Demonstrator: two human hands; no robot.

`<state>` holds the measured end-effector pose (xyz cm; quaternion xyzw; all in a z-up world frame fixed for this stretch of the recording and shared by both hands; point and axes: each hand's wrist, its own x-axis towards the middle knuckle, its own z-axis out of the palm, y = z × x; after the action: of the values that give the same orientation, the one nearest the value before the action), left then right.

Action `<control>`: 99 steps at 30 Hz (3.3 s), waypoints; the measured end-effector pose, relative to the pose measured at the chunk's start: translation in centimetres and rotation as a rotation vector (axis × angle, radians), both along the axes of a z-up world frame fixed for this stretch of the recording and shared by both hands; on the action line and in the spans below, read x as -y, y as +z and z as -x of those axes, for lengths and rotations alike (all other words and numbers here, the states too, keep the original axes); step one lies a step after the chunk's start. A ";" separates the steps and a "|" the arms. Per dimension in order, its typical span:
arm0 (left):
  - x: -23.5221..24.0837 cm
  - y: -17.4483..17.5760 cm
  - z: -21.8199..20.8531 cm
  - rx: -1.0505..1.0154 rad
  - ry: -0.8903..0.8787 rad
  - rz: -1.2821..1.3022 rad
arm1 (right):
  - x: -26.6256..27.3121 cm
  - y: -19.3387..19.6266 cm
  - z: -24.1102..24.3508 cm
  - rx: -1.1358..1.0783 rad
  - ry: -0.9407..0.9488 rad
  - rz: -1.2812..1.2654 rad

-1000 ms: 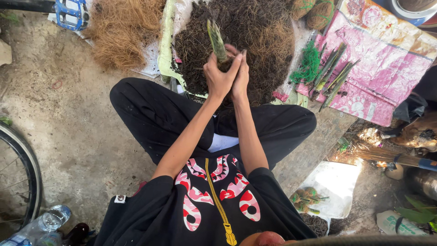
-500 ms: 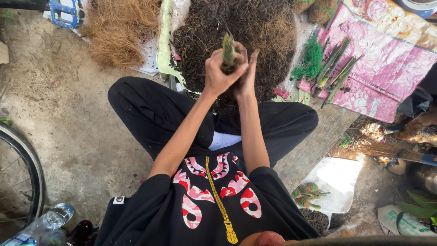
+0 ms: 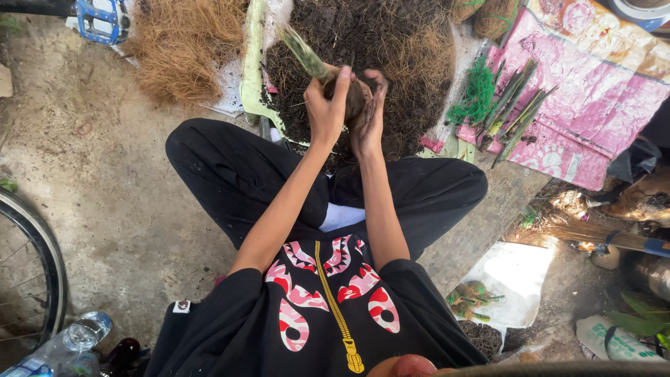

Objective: The person sits on the ground and repeatedly packs dark soil-like material around small green plant stems, then wraps each bundle with fibrous coconut coir. The person handles the materials by hand, forming compact bundles and securing them with the coir.

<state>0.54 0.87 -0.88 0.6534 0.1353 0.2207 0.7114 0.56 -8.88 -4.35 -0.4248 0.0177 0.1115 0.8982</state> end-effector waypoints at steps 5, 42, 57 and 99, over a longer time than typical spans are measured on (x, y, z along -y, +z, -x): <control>-0.2 1.1 0.9 0.113 -0.111 -0.355 | 0.2 -3.4 0.1 -0.113 -0.040 0.094; -12.4 -10.2 1.5 -0.362 0.075 0.860 | 6.0 -13.9 2.4 0.580 0.463 1.983; -11.5 -11.6 2.2 -0.500 0.180 0.927 | -1.3 -13.2 1.7 0.677 0.404 1.653; -10.4 -11.6 2.1 -0.387 -0.173 0.958 | 3.8 -10.5 0.8 0.608 0.413 1.742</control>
<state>-1.57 11.30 -12.51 0.2921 0.2956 -0.0504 0.9082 -0.29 -12.70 -14.83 -0.9518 -0.2157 0.1002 0.1936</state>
